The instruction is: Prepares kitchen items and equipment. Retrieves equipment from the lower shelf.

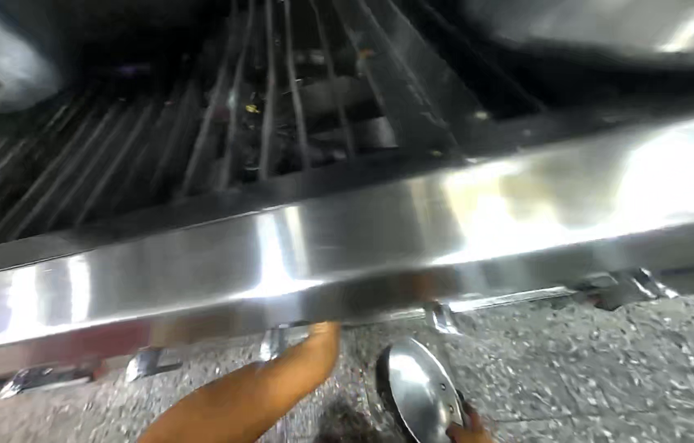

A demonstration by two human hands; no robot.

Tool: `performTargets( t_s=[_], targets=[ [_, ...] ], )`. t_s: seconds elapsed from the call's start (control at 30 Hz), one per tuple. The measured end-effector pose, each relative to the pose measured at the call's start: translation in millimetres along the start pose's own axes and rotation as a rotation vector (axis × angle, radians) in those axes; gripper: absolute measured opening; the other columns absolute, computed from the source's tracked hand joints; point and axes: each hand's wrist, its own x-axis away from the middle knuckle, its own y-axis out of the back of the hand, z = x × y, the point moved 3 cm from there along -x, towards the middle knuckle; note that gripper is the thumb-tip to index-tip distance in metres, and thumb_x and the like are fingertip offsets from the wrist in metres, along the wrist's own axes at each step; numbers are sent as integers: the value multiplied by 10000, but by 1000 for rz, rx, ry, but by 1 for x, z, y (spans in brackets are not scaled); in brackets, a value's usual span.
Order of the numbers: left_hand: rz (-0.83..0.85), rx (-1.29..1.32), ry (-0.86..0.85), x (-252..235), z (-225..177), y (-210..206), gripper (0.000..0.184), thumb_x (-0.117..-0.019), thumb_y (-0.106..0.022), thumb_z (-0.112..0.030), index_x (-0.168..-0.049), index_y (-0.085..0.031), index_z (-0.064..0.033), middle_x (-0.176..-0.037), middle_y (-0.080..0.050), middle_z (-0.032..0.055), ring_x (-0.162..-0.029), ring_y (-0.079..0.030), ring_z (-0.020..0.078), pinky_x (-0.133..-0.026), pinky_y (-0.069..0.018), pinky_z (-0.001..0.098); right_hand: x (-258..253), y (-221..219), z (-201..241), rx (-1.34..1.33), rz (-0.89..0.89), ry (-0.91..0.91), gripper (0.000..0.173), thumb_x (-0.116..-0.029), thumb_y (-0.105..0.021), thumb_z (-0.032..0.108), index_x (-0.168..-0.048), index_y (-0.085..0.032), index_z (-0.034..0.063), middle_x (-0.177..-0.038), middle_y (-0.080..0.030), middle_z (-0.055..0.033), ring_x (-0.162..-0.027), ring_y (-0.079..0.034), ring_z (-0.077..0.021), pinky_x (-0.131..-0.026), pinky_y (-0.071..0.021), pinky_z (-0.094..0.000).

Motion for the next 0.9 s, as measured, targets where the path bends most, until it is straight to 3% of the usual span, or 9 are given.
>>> performTargets(
  t_s=[0.17, 0.27, 0.37, 0.43, 0.53, 0.6, 0.67, 0.8, 0.9],
  targets=[
    [-105, -292, 134, -7, 31, -4, 378, -1021, -395, 77, -1379, -487, 159, -1417, -522, 327, -1298, -550, 469, -1028, -486, 580, -76, -34, 4, 83, 75, 79, 709, -941, -565, 47, -1585, -271, 74, -1186, -618, -319, -872, -685, -415, -695, -563, -576],
    [-248, -487, 148, -14, 49, -11, 359, -1021, -383, 92, -1353, -492, 173, -1370, -547, 327, -1249, -592, 445, -988, -522, 541, -118, -51, 24, 245, 150, 149, 771, -971, -568, 95, -1636, -180, 131, -1230, -620, -332, -942, -690, -459, -766, -562, -618],
    [-535, -665, 43, -22, 69, -14, 285, -966, -501, 108, -1218, -634, 116, -1216, -658, 271, -1102, -683, 401, -893, -579, 502, -144, -58, 56, 466, 228, 262, 768, -990, -572, 143, -1640, -163, 167, -1219, -635, -306, -968, -694, -446, -815, -559, -615],
    [-499, -828, 62, -23, 77, -16, 304, -1003, -467, 75, -1261, -627, 75, -1265, -645, 257, -1183, -643, 403, -1004, -511, 510, -158, -66, 70, 587, 255, 344, 772, -991, -576, 163, -1645, -167, 184, -1222, -637, -299, -1005, -683, -454, -848, -547, -618],
    [-586, -1078, 95, -33, 102, -24, 252, -986, -524, 49, -1171, -690, 5, -1146, -702, 196, -1103, -679, 365, -983, -520, 476, -173, -77, 82, 681, 250, 424, 783, -986, -585, 172, -1645, -163, 181, -1188, -643, -294, -1027, -667, -453, -873, -525, -606],
    [-773, -1072, 1, -34, 124, -30, 199, -871, -643, 79, -1026, -741, 0, -1001, -721, 189, -973, -705, 370, -880, -558, 496, -179, -85, 83, 669, 256, 421, 785, -988, -597, 171, -1641, -162, 157, -1206, -641, -298, -1096, -646, -467, -925, -505, -615],
    [-818, -1064, -58, -29, 140, -32, 223, -806, -690, 118, -991, -741, 5, -965, -722, 195, -918, -718, 374, -804, -579, 498, -183, -94, 82, 642, 285, 387, 788, -994, -610, 187, -1635, -156, 136, -1208, -640, -298, -1118, -643, -464, -945, -502, -609],
    [-836, -1152, -104, -30, 154, -31, 198, -819, -656, 105, -973, -714, -5, -897, -704, 170, -840, -714, 348, -753, -580, 457, -181, -108, 85, 682, 349, 388, 804, -1000, -604, 213, -1643, -130, 128, -1191, -649, -290, -1106, -652, -453, -942, -508, -599],
    [-869, -1162, -99, -33, 154, -32, 198, -814, -642, 104, -956, -715, -13, -892, -707, 159, -859, -713, 342, -791, -577, 457, -173, -112, 92, 725, 370, 470, 786, -991, -611, 205, -1642, -174, 154, -1190, -656, -278, -1136, -638, -451, -962, -492, -606]
  ],
)
